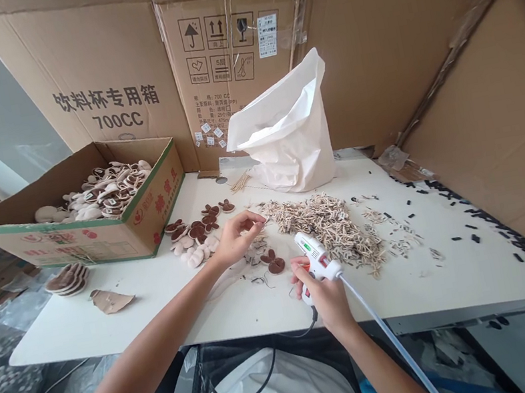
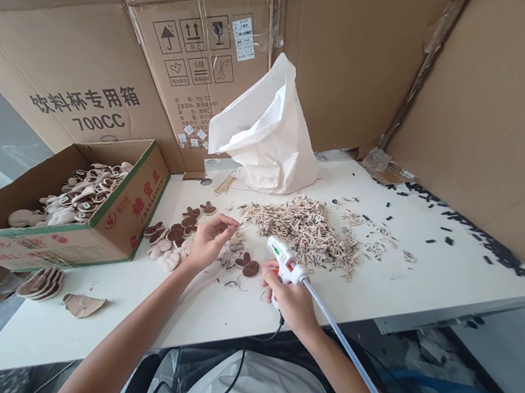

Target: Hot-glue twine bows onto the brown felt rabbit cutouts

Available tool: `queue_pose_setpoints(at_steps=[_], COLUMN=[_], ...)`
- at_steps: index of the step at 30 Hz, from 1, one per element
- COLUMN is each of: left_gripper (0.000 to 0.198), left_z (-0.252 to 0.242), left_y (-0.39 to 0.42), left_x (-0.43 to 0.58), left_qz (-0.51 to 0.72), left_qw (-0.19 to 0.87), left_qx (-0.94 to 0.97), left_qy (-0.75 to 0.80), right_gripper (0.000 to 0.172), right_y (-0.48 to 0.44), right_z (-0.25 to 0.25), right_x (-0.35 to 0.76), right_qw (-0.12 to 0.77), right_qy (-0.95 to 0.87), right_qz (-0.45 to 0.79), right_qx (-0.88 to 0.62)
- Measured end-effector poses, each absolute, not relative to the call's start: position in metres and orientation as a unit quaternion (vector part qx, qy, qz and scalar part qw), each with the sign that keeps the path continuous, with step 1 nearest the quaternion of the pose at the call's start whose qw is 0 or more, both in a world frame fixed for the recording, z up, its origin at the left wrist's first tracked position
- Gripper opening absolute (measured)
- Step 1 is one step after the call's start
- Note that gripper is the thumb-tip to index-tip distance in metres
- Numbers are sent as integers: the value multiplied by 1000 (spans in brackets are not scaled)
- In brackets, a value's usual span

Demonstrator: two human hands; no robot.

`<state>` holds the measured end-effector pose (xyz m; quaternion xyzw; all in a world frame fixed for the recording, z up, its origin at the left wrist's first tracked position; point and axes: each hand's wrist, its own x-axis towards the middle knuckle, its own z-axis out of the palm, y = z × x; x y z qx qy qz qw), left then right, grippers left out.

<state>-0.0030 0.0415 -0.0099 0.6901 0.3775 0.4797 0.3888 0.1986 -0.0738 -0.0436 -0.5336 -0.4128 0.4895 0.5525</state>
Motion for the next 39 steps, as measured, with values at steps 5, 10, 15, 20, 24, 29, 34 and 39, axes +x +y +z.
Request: queue_pose_setpoints(at_steps=[5,10,15,20,24,29,34,39], left_gripper=[30,27,28,31,29,31,33,34], left_z=[-8,-5,-4,-4,-2,-2,-1,-1], left_y=[38,31,15,7,7,6,6,6], left_x=[-1,5,19,26,25,24,22,23], left_qz=[466,426,375,325,318,318,311,308], left_qw=[451,529,556,550,517,518,540,531], left_qx=[677,673,697,732,757,757,747,757], left_qy=[348,292,251,237,242,240,231,224], right_gripper=[35,37,39,36,36,39,37,38], right_y=[-72,-70,-69,-69,-70,-70,-70,-70], right_z=[-50,-46,-47,-49,-50,-49,-47,-44], right_x=[203,203,204,204,204,203,203,202], right_qw=[566,587,600,613,615,615,613,618], right_qy=[-412,-391,-377,-370,-364,-359,-366,-358], right_qz=[487,497,506,502,503,501,498,498], right_qx=[-522,-506,-492,-486,-485,-492,-492,-492])
